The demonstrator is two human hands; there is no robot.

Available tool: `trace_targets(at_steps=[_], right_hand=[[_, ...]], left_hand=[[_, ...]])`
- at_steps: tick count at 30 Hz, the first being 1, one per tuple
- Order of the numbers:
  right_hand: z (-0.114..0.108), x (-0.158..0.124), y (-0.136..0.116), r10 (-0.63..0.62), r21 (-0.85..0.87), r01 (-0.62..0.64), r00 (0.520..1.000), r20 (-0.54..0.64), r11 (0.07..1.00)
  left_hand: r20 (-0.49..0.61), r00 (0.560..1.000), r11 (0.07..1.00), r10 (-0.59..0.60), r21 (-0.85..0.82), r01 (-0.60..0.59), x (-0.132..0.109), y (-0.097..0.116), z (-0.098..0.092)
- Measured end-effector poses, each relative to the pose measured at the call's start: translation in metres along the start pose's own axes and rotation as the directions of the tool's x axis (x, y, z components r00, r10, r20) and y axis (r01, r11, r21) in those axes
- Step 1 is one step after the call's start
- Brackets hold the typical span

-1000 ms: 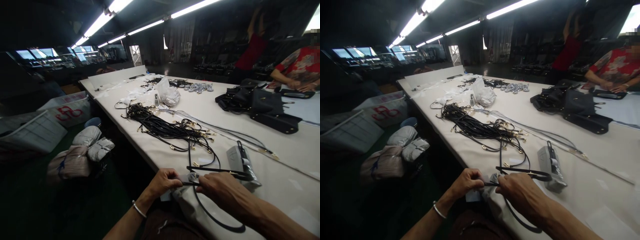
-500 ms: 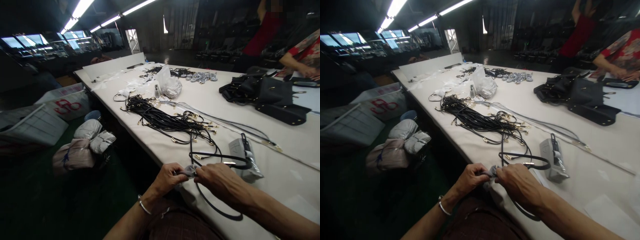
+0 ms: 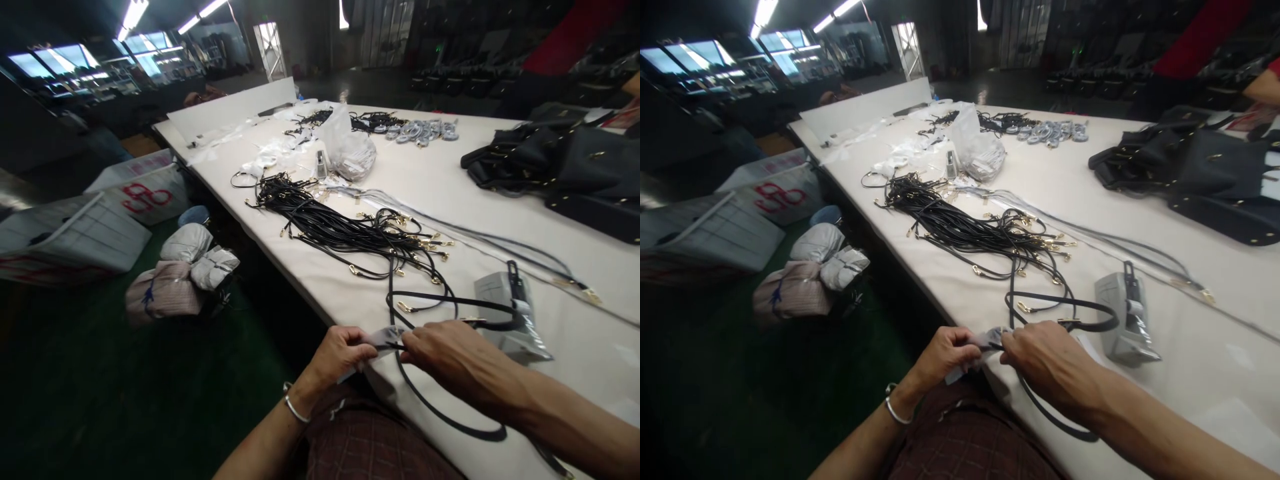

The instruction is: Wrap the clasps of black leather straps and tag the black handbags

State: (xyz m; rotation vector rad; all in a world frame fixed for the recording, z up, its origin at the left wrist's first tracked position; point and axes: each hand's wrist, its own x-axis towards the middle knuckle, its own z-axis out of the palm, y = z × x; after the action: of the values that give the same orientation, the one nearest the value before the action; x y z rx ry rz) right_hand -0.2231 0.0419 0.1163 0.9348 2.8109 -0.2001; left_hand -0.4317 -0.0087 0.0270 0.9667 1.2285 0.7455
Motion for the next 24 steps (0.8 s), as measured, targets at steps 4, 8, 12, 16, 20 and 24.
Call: trace_targets(at_steps=[4, 8, 12, 16, 20, 24], right_hand=[[0.004, 0.018, 0.008, -0.002, 0.094, -0.009, 0.993, 0.116, 0.996], [0.004, 0.037, 0.019, -0.046, 0.461, -0.082, 0.964, 0.26, 0.883], [0.013, 0.044, 0.038, -0.154, 0.724, -0.348, 0.835, 0.528, 0.595], [0.031, 0.037, 0.06, -0.162, 0.717, -0.451, 0.777, 0.609, 0.532], [0.033, 0.031, 0.068, -0.171, 0.822, -0.447, 0.833, 0.527, 0.353], [0.014, 0.032, 0.056, -0.099, 0.748, -0.438, 0.828, 0.552, 0.499]], left_hand=[[-0.07, 0.966, 0.955, 0.249, 0.186, -0.233, -0.002, 0.003, 0.005], [-0.025, 0.809, 0.746, 0.587, 0.407, -0.528, -0.003, 0.003, 0.008], [0.12, 0.69, 0.438, 0.713, 0.693, -0.573, -0.007, 0.001, -0.005], [-0.008, 0.696, 0.462, 0.718, 0.754, -0.468, -0.016, -0.003, -0.032], [-0.117, 0.921, 0.845, 0.371, 0.454, -0.283, -0.024, -0.009, -0.047], [0.017, 0.999, 0.999, -0.047, -0.012, 0.047, -0.023, -0.018, -0.043]])
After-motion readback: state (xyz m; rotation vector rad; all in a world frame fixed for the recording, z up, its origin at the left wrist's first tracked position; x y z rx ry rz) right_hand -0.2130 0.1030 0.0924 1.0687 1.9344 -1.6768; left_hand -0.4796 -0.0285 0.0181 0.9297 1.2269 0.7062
